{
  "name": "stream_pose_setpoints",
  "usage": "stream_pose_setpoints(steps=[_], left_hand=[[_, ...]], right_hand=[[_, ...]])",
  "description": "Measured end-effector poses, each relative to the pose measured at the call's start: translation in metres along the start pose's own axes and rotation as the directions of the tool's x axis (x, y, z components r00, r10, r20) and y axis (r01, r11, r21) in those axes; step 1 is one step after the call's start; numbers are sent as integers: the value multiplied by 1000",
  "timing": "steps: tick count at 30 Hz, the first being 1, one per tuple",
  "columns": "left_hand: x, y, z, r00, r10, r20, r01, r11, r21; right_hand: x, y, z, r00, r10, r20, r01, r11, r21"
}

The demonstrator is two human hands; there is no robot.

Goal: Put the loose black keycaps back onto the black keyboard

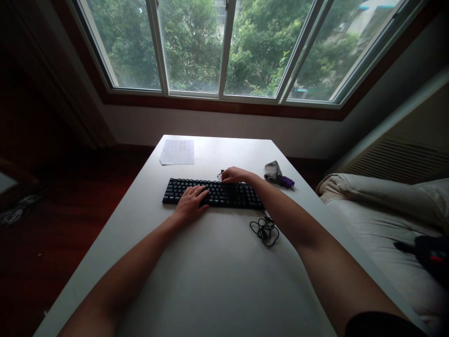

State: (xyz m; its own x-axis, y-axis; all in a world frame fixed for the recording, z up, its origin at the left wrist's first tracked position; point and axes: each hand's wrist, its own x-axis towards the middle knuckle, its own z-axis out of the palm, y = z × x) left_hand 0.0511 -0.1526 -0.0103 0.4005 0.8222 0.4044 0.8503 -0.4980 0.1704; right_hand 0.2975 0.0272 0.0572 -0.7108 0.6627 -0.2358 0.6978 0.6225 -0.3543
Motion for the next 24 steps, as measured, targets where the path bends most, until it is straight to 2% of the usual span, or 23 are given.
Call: stream_pose_setpoints(steps=[6,8,10,14,19,24], left_hand=[[0,0,1,1000,5,1,-5,1000,-14],[0,0,1,1000,7,0,-7,1000,-16],[0,0,1,1000,5,0,-5,1000,-16],[0,0,1,1000,3,1,-2,1000,-10],[0,1,0,1000,7,1,-7,1000,6],[1,3,-1,1000,9,2,-9,1000,-2]], right_hand=[[-4,-20,1,1000,-4,-23,-1,971,-240],[-5,-20,2,999,-14,-30,6,965,-264],[-5,-16,4,999,-23,-36,15,978,-208],[-2,4,11,999,-2,-40,4,1000,28],[1,27,23,999,43,-18,-37,970,241],[4,34,27,996,82,33,-88,924,371]])
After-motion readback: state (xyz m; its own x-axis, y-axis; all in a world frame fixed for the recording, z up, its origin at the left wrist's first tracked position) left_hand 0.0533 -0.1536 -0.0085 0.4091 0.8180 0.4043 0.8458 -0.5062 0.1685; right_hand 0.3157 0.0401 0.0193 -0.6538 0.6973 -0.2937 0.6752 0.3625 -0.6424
